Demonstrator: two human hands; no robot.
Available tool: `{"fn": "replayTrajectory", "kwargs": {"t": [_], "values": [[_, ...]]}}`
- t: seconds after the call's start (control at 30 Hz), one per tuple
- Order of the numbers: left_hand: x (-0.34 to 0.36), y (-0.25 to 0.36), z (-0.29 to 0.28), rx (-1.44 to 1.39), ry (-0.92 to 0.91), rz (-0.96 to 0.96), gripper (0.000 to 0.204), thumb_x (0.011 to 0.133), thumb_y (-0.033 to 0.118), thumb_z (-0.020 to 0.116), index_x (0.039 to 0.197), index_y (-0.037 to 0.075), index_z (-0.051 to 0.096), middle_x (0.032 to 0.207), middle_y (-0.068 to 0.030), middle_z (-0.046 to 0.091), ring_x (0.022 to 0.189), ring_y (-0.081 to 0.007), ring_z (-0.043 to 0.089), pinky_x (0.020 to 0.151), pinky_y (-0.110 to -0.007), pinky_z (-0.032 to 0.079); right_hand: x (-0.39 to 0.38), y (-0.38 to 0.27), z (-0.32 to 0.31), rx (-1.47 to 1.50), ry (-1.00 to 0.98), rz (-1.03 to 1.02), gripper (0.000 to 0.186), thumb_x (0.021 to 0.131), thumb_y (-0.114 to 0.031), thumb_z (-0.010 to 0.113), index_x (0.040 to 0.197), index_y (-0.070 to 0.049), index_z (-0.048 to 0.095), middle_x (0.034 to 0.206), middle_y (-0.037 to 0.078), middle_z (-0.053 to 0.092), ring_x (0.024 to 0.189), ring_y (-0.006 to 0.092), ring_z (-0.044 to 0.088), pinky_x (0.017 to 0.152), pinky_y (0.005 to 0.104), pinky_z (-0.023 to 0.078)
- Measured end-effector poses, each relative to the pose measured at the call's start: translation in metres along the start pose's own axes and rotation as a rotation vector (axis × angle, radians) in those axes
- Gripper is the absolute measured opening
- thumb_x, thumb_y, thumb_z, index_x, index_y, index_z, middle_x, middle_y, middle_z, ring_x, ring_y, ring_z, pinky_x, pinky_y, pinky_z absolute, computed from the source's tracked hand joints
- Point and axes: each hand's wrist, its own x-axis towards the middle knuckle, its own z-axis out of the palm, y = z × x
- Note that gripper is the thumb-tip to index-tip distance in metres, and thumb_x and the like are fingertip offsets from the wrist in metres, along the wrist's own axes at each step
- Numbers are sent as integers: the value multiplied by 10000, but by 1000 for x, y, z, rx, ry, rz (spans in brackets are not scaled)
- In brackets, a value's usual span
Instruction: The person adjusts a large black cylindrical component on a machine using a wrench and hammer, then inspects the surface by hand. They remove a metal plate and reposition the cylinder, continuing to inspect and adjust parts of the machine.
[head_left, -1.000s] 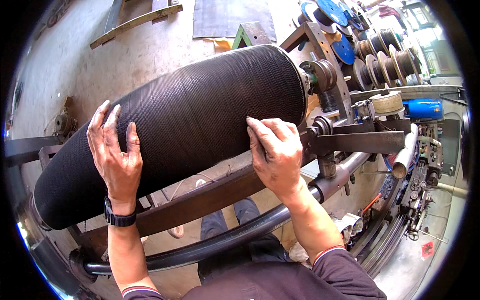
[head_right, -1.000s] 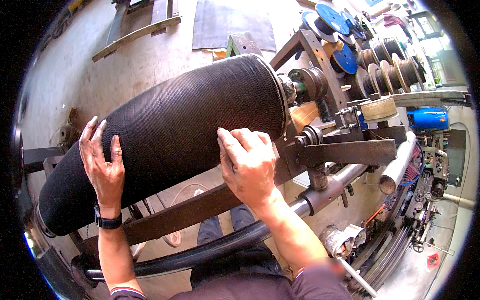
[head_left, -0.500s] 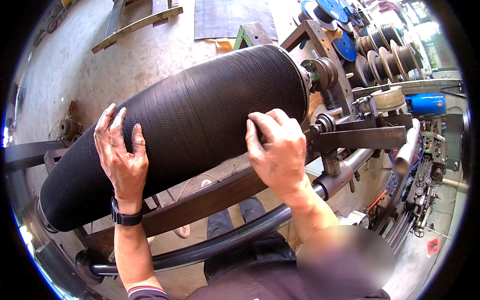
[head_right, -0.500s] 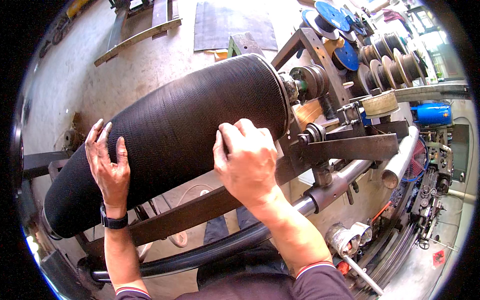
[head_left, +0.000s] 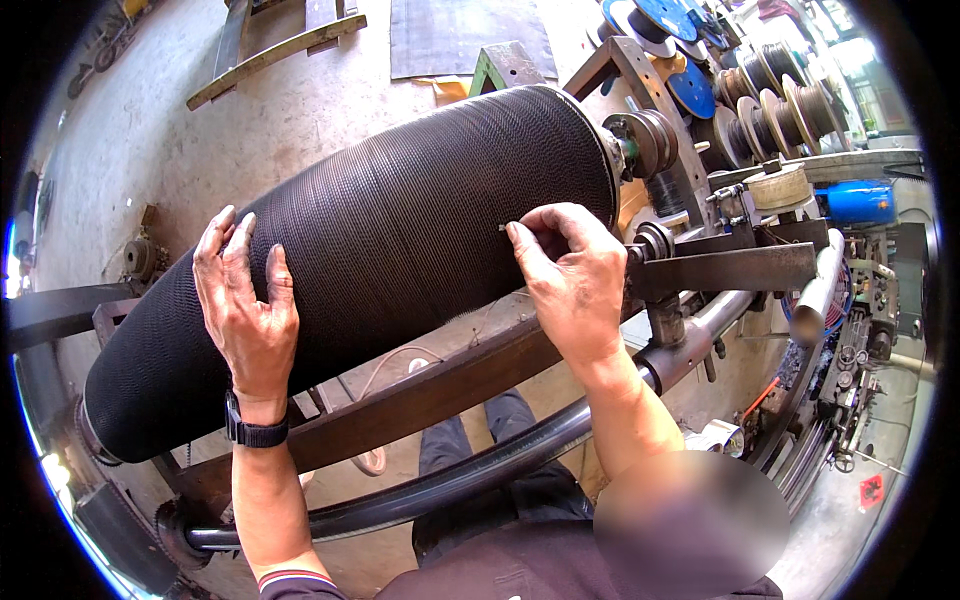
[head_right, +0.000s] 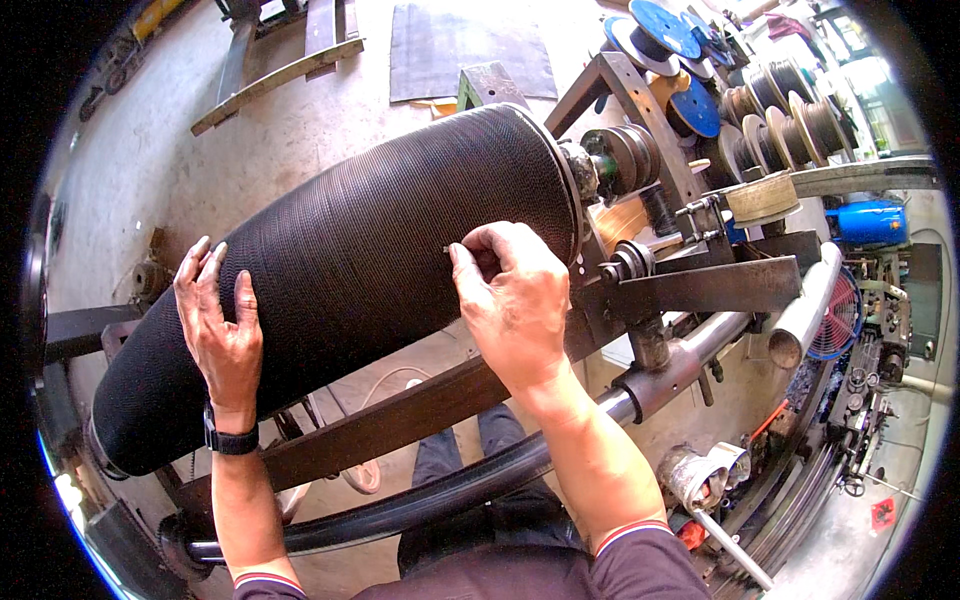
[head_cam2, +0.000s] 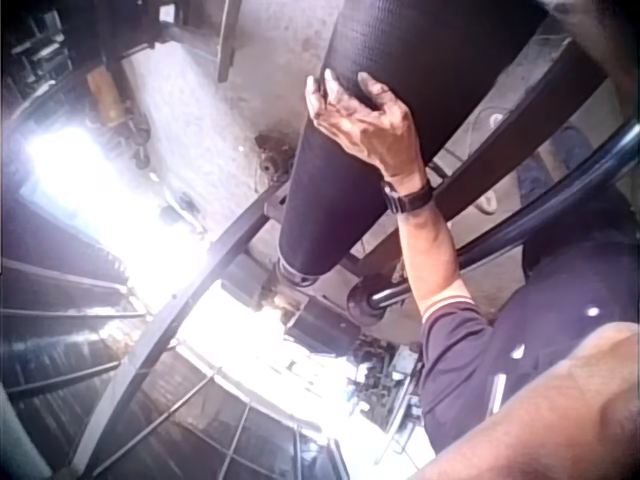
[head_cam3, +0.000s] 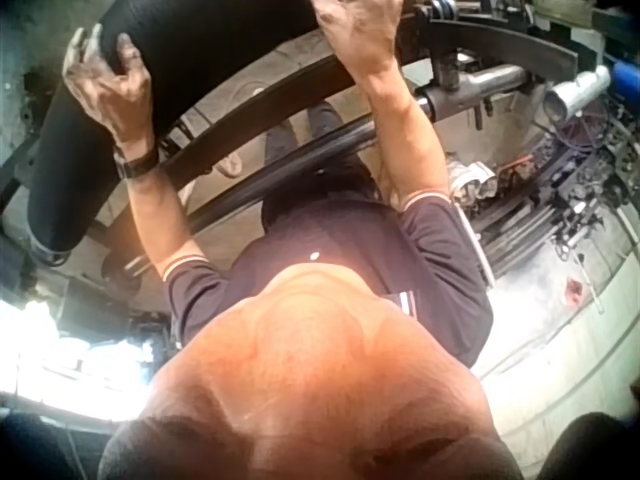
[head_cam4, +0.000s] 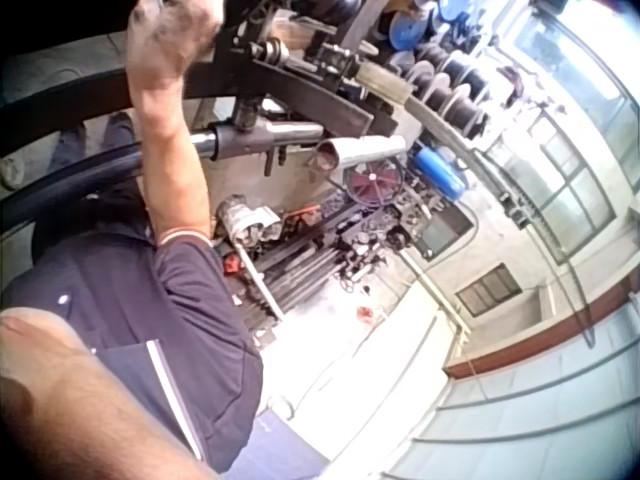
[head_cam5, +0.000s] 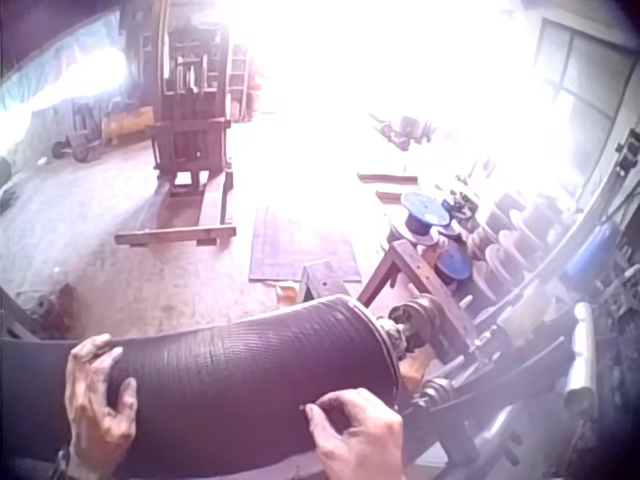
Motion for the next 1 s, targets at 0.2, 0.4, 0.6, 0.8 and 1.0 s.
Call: {"fn": "replayTrajectory", "kwargs": {"t": [0.2,0.4,0.6,0.8,1.0], "values": [[2,4,-2,-4,-10,-9,345,981,155,671,1295,17,640,1393,-164,579,1309,-355,549,1144,-472,412,7,0,-2,-19,-83,45,113,865,-84,765,871,8,698,783,125,688,685,226,659,662,338,528],[0,3,-3,-2,0,-22,342,956,132,682,1278,22,649,1382,-167,581,1281,-358,565,1122,-466,434,26,-11,-5,-265,-252,-67,162,824,-170,724,830,-23,657,787,189,685,776,392,699,723,462,552],[-1,1,0,-36,26,6,368,943,152,705,1285,29,645,1384,-151,576,1267,-352,572,1095,-453,462,36,-23,-7,-367,-311,12,135,791,-141,724,785,-8,702,763,199,699,764,375,718,746,431,565],[0,-1,-4,-126,12,-42,394,941,145,707,1306,22,624,1387,-157,562,1284,-348,562,1100,-455,461,28,-14,-16,-240,-309,-9,135,872,-127,724,893,5,739,810,189,719,802,349,723,768,403,558],[-15,16,-31,-44,2,135,445,957,143,679,1367,-2,583,1387,-190,566,1309,-382,536,1116,-482,434,-5,-3,-33,-179,-204,-154,150,921,-8,653,1050,-16,730,976,179,719,900,357,706,823,399,547]]}}
